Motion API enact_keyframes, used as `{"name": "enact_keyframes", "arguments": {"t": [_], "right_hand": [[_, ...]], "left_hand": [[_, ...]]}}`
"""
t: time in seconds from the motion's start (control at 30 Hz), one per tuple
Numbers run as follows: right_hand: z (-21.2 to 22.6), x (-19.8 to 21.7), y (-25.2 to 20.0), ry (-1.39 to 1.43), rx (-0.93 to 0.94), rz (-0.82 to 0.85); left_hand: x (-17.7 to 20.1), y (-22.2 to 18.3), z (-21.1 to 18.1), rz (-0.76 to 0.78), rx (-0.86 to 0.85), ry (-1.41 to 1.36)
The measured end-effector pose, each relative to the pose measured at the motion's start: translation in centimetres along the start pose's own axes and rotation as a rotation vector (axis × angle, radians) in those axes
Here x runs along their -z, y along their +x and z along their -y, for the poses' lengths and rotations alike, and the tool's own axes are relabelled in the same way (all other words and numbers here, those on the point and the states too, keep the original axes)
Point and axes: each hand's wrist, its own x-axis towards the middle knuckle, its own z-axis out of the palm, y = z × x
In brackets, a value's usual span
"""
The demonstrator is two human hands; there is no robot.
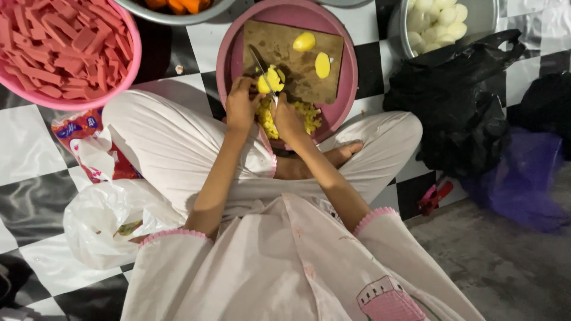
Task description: Dicing boiled potatoes into small cubes on a wooden cutting board while sitting on the floor.
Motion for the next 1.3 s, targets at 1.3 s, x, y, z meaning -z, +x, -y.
{"name": "enact_keyframes", "arguments": {"t": [1.3], "right_hand": [[-4.3, 8.3, -10.4, 0.279, -0.013, -0.252]], "left_hand": [[-0.2, 3.7, -6.7, 0.124, -0.418, -0.071]]}}
